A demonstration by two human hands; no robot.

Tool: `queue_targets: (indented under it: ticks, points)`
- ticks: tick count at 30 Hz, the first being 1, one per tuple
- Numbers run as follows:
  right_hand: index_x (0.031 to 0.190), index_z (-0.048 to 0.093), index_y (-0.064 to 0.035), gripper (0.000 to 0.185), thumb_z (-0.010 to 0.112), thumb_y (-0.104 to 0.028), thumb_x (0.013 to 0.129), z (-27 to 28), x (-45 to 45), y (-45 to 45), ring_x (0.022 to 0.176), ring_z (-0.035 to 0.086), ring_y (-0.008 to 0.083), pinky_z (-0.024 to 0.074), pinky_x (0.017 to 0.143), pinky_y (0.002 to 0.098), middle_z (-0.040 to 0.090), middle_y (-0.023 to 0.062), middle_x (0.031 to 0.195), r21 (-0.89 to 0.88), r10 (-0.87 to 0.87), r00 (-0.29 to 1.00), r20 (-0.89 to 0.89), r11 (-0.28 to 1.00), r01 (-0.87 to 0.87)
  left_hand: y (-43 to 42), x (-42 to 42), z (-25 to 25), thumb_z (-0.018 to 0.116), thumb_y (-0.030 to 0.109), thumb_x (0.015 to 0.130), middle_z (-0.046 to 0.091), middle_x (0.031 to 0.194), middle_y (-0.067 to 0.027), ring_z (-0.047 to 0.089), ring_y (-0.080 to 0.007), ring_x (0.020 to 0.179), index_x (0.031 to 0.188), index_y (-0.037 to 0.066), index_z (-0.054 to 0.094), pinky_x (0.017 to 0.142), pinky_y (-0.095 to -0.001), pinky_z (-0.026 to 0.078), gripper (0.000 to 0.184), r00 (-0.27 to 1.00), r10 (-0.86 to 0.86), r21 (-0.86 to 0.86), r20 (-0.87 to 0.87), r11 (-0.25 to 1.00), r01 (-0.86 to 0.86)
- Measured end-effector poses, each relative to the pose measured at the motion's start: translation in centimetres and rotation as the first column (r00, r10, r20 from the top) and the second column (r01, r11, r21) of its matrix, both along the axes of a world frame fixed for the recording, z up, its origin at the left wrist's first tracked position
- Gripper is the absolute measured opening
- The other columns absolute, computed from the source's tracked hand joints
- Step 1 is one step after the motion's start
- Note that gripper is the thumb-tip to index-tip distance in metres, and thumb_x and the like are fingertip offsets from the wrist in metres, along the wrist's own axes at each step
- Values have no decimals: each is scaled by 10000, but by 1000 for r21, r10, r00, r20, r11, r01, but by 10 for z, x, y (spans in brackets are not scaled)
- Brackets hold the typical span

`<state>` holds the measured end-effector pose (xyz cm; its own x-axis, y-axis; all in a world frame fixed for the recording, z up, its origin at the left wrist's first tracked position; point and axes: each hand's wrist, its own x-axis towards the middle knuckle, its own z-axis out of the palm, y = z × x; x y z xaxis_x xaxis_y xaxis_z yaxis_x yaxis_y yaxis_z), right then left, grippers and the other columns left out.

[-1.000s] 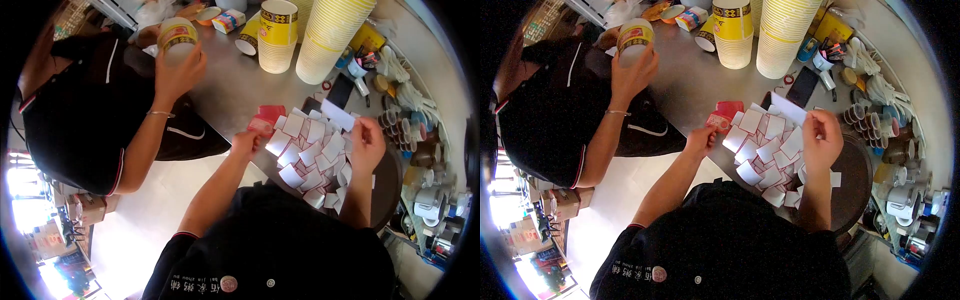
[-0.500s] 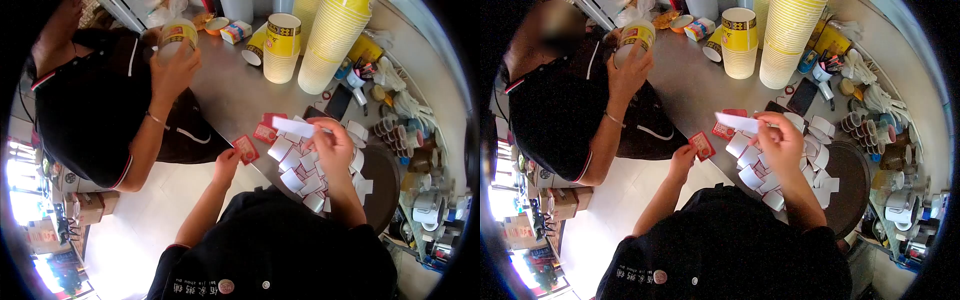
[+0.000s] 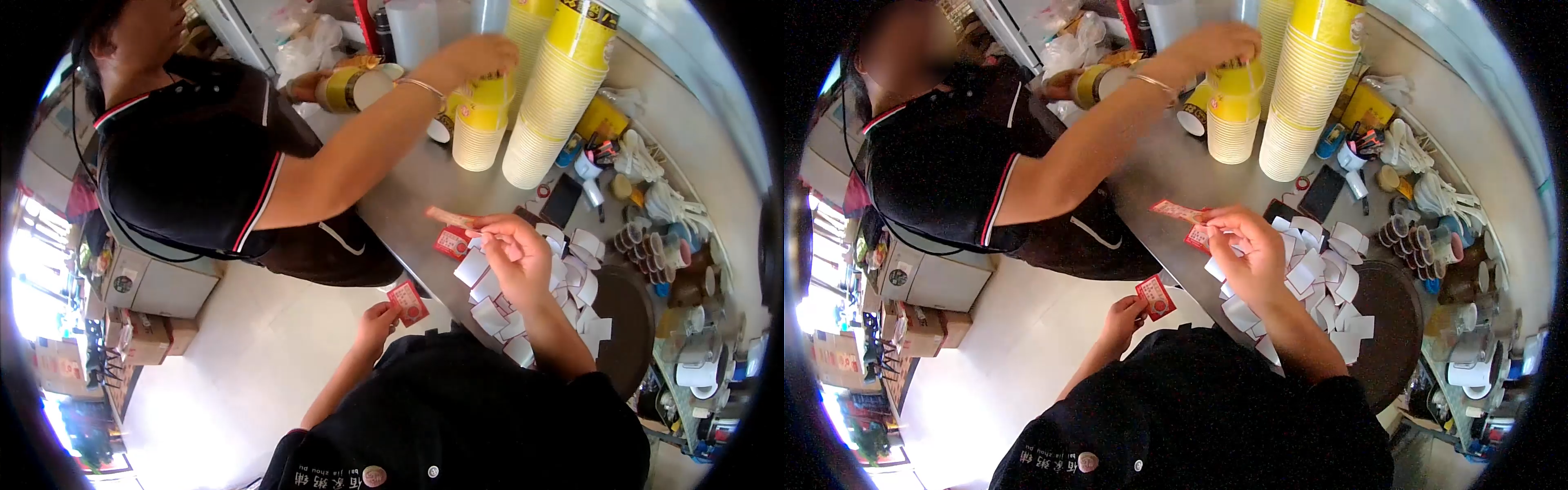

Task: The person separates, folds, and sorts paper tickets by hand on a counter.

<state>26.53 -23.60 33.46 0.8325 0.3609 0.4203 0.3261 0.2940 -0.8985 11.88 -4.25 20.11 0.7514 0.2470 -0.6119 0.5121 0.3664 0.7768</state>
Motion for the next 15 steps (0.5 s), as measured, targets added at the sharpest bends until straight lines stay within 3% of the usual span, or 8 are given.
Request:
queue_targets:
  ticks: [4, 6, 7, 15]
  points:
    - [902, 580, 15, 99, 569, 41, 807, 5, -2, -2, 879, 590, 148, 503, 741, 258, 590, 107, 973, -54, -42, 996, 78, 997, 46, -6, 0, 5, 495, 217, 890, 556, 812, -29, 498, -111, 619, 938, 61, 543, 583, -259, 406, 170, 999, 39, 19, -37, 999, -38]
    - [894, 587, 13, 93, 575, 37, 804, 5, -3, -3, 884, 589, 146, 509, 731, 261, 591, 107, 974, -54, -55, 995, 77, 997, 59, -14, 4, 27, 408, 222, 931, 572, 862, -63, 540, -147, 644, 1046, 63, 489, 598, -278, 441, 212, 991, 123, -200, -55, 971, -132]
    - [895, 586, 15, 95, 574, 37, 804, 5, -3, -4, 884, 589, 145, 512, 729, 260, 592, 107, 974, -55, -61, 995, 82, 996, 65, -14, 5, 31, 335, 214, 954, 575, 892, -89, 554, -168, 654, 1098, 65, 447, 605, -286, 461, 236, 997, 71, -196, -41, 978, -77]
    - [879, 587, 19, 94, 572, 56, 793, 8, -8, -7, 891, 594, 150, 523, 724, 256, 594, 110, 980, -60, -76, 996, 54, 995, 79, -13, 1, 11, 404, 202, 938, 574, 819, -56, 534, -133, 635, 979, 46, 483, 555, -223, 428, 180, 997, 56, -151, 45, 987, -49]
